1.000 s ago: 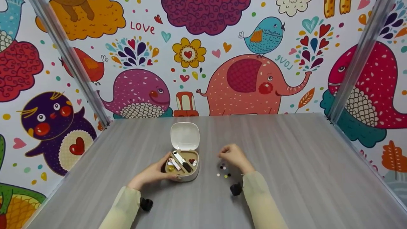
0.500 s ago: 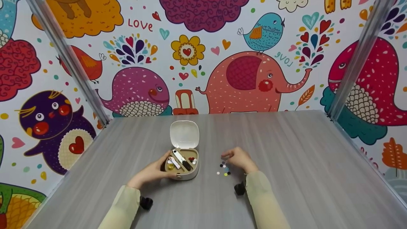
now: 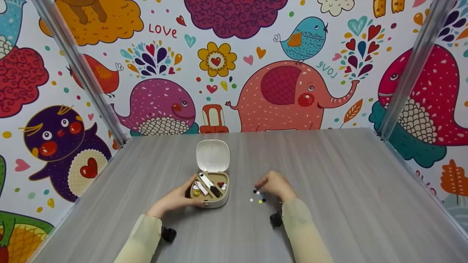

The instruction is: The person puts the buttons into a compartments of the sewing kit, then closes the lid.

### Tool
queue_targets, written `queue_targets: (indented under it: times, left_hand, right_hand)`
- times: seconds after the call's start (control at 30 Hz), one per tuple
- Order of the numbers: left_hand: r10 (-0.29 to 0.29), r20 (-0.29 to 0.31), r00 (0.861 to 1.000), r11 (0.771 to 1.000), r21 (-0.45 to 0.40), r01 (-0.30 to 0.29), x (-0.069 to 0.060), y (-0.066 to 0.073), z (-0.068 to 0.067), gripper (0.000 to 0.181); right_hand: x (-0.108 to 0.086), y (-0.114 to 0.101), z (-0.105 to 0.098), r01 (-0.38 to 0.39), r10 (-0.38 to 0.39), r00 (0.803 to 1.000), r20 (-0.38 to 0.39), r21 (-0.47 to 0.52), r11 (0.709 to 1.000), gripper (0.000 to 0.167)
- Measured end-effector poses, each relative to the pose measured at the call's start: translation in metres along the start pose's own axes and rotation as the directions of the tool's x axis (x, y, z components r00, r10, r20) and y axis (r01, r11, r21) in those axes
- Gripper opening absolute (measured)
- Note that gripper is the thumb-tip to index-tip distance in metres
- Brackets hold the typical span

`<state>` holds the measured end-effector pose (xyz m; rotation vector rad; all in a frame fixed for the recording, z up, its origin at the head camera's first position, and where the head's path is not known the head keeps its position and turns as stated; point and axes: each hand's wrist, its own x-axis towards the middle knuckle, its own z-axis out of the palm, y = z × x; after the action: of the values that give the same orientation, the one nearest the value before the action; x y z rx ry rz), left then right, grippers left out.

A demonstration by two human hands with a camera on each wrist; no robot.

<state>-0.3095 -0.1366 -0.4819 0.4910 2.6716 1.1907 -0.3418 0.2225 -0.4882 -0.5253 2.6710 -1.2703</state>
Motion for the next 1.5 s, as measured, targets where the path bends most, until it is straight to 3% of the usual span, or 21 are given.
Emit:
queue_targets:
  times: [0.27, 0.57, 0.77, 0.93, 1.03, 1.17, 1.5]
  left_hand:
    - [0.023, -0.013, 1.0, 1.0, 0.01, -0.023, 0.0, -0.001, 0.002, 0.113]
    - [0.042, -0.013, 0.999, 0.999, 0.013, -0.041, -0.001, -0.002, 0.002, 0.112]
    - [0.025, -0.011, 1.0, 1.0, 0.015, -0.025, -0.001, 0.0, 0.002, 0.114]
    - [0.017, -0.007, 1.0, 1.0, 0.01, -0.016, 0.0, 0.001, 0.001, 0.115]
    - [0.017, -0.004, 1.0, 1.0, 0.006, -0.017, 0.0, 0.001, 0.0, 0.115]
    - [0.015, -0.004, 1.0, 1.0, 0.006, -0.015, 0.001, 0.001, -0.001, 0.115]
    - [0.005, 0.006, 1.0, 1.0, -0.004, -0.005, 0.003, -0.002, 0.001, 0.115]
  right_hand:
    - [0.002, -0.003, 0.0, 0.023, -0.025, 0.999, -0.028, -0.09, 0.996, 0.019]
    - [0.002, -0.006, 0.004, 0.08, -0.101, 0.992, -0.073, -0.252, 0.964, 0.011]
    - [0.001, -0.003, 0.002, 0.063, -0.071, 0.997, -0.042, -0.169, 0.984, 0.011]
    - [0.001, 0.003, -0.003, 0.08, -0.08, 0.997, -0.006, -0.097, 0.992, 0.023]
    - [0.0, 0.005, -0.007, 0.085, -0.084, 0.996, 0.004, -0.049, 0.995, 0.02]
    - [-0.001, 0.004, -0.013, 0.071, -0.071, 0.997, -0.01, -0.007, 0.997, 0.012]
    - [-0.004, 0.007, -0.019, 0.01, -0.009, 0.999, -0.038, 0.032, 0.999, 0.013]
